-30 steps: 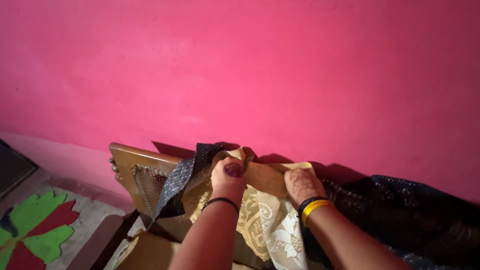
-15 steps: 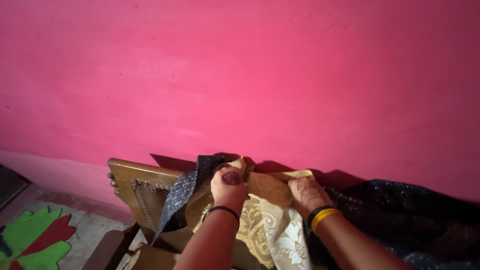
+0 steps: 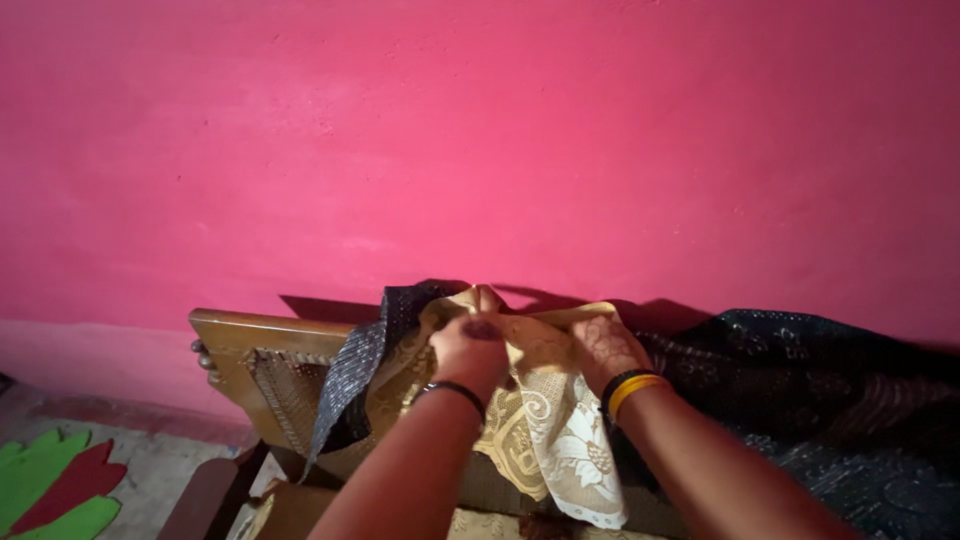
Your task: The person arranges various items on a wooden chair and a shelf. They fold a cloth, place a red teddy bear, a doll, a green toy, and a small figurine on the chair, then move to a shelf to place the items alongside other decorations.
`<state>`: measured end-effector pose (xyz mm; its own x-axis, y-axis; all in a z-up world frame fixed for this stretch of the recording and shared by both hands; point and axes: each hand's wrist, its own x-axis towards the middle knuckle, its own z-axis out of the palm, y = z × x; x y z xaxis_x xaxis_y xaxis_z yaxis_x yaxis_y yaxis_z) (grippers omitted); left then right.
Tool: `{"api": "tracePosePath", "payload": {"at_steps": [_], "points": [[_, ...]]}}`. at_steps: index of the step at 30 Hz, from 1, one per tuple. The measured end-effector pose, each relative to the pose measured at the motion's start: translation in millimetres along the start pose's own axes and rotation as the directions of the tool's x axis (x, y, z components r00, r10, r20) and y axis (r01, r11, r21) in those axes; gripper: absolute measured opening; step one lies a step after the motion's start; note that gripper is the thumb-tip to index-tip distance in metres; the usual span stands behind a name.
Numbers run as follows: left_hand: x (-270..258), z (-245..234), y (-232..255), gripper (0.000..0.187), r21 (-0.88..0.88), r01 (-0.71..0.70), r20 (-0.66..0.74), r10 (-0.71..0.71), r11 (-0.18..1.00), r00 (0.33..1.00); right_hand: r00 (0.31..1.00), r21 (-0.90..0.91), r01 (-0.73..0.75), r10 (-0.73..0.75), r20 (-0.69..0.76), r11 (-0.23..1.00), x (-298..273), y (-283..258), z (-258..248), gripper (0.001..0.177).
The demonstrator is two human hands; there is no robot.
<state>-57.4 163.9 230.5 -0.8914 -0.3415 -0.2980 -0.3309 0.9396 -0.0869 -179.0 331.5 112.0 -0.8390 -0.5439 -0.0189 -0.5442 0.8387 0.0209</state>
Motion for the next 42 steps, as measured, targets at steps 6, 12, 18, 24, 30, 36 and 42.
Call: {"api": "tracePosePath", "payload": {"at_steps": [6, 12, 18, 24, 30, 36, 42], "points": [[-57, -13, 50, 0.1, 0.121, -0.179, 0.025, 0.177, 0.976, 0.984, 0.994, 0.007, 0.022, -0.021, -0.105, 1.0, -12, -4, -12, 0.029], [4, 64, 60, 0.054, -0.152, -0.098, -0.312, 0.046, 0.983, 0.949, 0.994, 0.067, 0.045, -0.038, -0.105, 0.997, -23, -4, -33, 0.028], [36, 81, 60, 0.042, -0.263, -0.096, -0.299, 0.013, 0.96, 0.954, 0.95, 0.487, 0.288, -0.179, -0.257, 0.825, -46, 24, -48, 0.044], [28, 87, 59, 0.042, -0.242, -0.116, -0.393, 0.012, 0.963, 0.919, 0.963, 0.313, -0.102, 0.173, -0.209, 0.944, -102, 41, -62, 0.04], [30, 84, 55, 0.042, -0.265, -0.135, -0.368, 0.029, 0.955, 0.929, 0.913, 0.56, -0.31, 0.405, -0.049, 0.768, -93, 46, -42, 0.047], [41, 84, 46, 0.036, -0.326, -0.177, -0.342, 0.059, 0.929, 0.938, 0.975, 0.036, -0.189, 0.192, -0.112, 0.981, -78, 50, -29, 0.033], [41, 81, 36, 0.035, -0.55, -0.185, -0.292, 0.02, 0.814, 0.956, 0.985, -0.016, -0.141, 0.139, -0.099, 0.99, -73, 40, -47, 0.023]]}}
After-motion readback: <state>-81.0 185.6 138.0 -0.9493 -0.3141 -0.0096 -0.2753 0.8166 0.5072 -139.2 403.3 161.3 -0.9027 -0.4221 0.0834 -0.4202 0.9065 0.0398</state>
